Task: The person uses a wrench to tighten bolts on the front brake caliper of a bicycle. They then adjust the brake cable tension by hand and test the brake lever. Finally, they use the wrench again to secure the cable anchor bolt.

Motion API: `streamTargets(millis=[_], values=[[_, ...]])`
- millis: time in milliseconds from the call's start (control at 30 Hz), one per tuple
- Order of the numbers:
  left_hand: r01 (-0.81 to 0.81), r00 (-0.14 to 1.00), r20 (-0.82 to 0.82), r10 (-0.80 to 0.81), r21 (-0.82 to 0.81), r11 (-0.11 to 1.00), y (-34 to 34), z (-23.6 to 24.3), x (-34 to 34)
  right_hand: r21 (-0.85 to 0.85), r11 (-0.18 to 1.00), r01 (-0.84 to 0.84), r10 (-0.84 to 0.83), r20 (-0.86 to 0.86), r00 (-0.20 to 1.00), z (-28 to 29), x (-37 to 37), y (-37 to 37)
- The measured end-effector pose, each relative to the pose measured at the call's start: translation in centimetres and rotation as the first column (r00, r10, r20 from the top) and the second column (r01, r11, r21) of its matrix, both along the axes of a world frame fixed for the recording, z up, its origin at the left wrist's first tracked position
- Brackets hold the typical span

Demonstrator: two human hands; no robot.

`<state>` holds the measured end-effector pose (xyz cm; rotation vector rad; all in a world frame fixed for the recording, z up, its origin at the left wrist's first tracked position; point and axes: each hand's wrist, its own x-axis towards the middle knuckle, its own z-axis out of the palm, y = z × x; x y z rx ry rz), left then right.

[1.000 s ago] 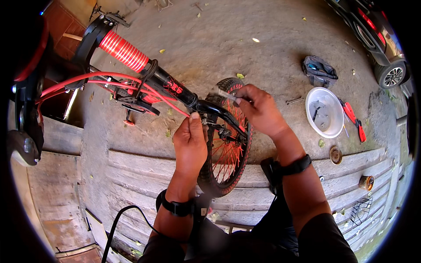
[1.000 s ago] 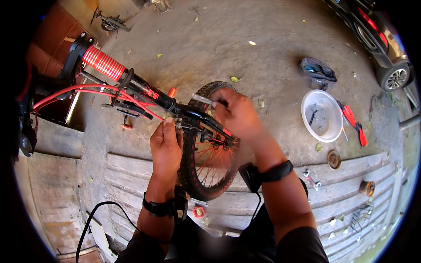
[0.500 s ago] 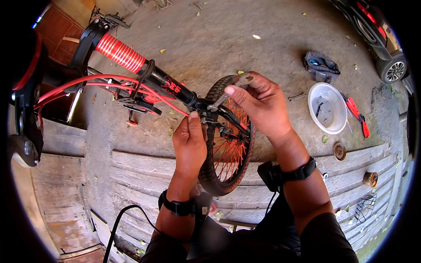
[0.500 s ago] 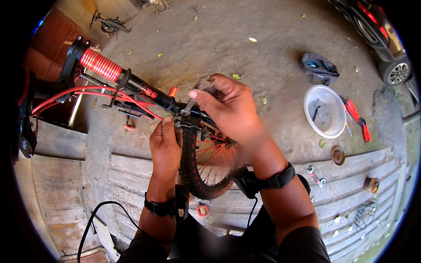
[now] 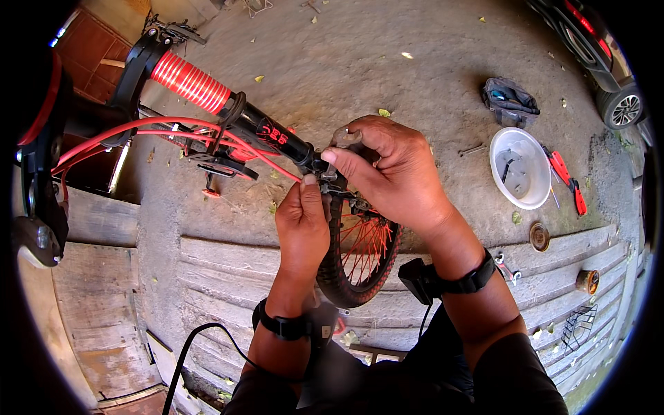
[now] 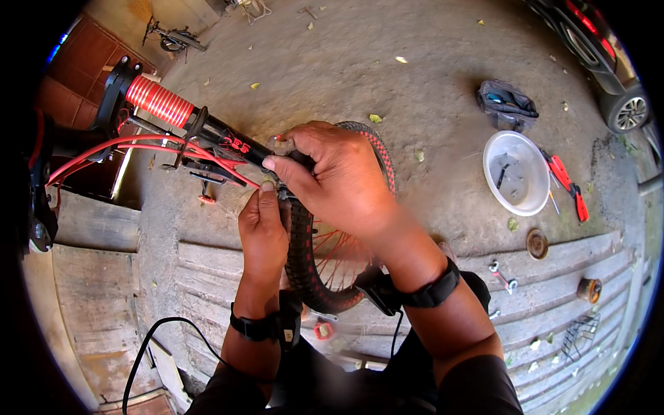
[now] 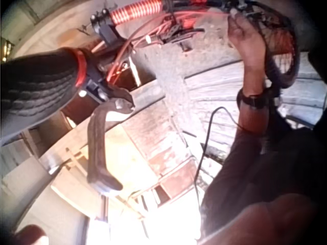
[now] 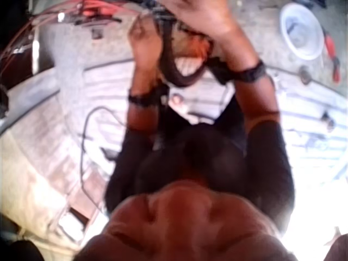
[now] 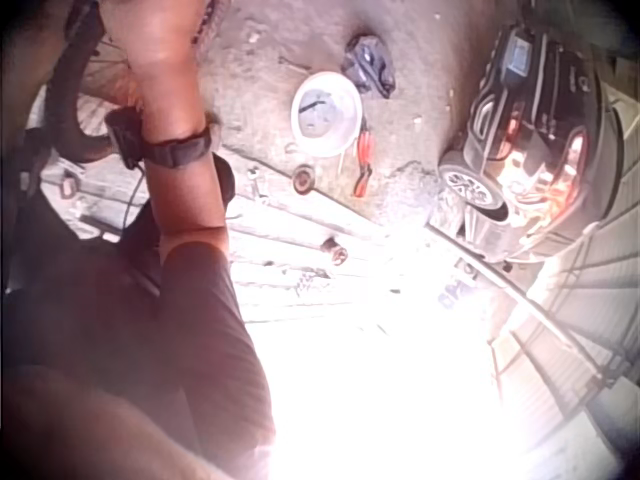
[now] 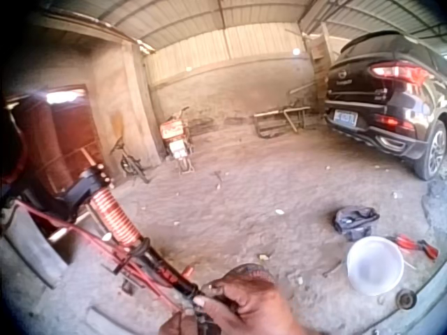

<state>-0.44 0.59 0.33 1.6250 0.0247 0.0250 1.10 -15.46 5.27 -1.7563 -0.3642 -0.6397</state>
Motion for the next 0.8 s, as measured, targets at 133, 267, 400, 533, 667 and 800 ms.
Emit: streamTargets(millis=[133, 267, 400, 533, 667, 800], values=[[0.019, 1.000, 0.023, -0.018, -0.020, 1.000, 0.5, -0.9, 0.2, -0.087, 0.996, 0.032, -0.031, 0.022, 0.999, 0.2, -0.2, 0.6], [0.048, 0.998, 0.044, -0.048, 0.011, 0.999, 1.1, -1.6, 0.6, -0.108, 0.992, 0.064, -0.061, 0.032, 0.998, -0.2, -0.1, 1.1], [0.034, 0.998, 0.055, -0.034, -0.004, 0.999, 0.9, -1.5, 0.5, -0.126, 0.990, 0.070, -0.067, 0.029, 0.997, 0.1, -0.3, 1.1], [0.039, 0.999, 0.018, -0.038, -0.047, 0.998, 0.2, -0.7, 0.1, -0.107, 0.994, -0.013, 0.001, -0.114, 0.993, 0.2, -0.8, -0.1], [0.014, 0.999, 0.048, -0.015, 0.032, 0.999, -0.1, -0.6, 0.0, -0.049, 0.987, -0.155, 0.144, -0.176, 0.974, 0.0, -1.2, -1.7], [-0.027, 0.998, 0.054, 0.026, 0.023, 0.999, -0.6, 0.0, -0.1, -0.063, 0.975, -0.213, 0.191, -0.254, 0.948, -0.8, -1.7, -3.4]])
